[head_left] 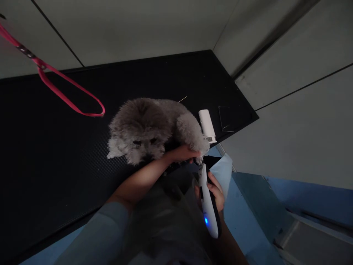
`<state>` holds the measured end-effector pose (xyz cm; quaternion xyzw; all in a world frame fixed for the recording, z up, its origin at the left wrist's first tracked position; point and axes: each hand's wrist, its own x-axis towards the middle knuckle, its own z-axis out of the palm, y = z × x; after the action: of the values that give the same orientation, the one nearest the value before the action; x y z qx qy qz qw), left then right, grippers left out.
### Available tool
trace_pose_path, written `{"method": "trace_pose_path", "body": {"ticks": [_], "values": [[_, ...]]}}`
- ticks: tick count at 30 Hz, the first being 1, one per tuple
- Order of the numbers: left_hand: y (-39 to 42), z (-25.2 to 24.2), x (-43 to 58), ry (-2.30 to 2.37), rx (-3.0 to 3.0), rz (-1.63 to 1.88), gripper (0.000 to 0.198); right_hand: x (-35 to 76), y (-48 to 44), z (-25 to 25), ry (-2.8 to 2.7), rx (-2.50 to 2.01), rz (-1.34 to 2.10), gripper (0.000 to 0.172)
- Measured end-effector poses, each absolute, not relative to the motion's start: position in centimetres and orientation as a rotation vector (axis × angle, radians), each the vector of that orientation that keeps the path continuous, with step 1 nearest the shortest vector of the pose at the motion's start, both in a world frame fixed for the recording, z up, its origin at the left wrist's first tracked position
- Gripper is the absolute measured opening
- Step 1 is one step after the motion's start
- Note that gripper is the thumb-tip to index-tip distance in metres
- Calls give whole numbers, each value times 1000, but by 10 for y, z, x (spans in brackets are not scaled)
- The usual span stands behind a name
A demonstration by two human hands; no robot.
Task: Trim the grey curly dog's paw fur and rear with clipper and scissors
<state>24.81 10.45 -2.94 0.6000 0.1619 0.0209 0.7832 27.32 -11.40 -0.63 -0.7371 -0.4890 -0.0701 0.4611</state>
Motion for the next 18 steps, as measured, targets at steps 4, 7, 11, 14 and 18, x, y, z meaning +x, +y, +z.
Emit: {"method": "trace_pose_path", "body": {"ticks": [4,7,11,14,18], "values": [[105,-28,248,374,1327,29,24,275,-117,-8,-1241,-1831,-162,45],[105,-26,248,374,1329,28,23,277,-116,-12,-1237,-1869,-193,42],[106,-23,246,366,1357,21,24,279,-113,-17,-1197,-1851,-214,47],[108,-23,245,328,1371,31,25,283,-111,-12,-1207,-1793,-81,51],[110,-23,244,310,1392,25,28,299,-105,11,-1184,-1738,165,45]]}}
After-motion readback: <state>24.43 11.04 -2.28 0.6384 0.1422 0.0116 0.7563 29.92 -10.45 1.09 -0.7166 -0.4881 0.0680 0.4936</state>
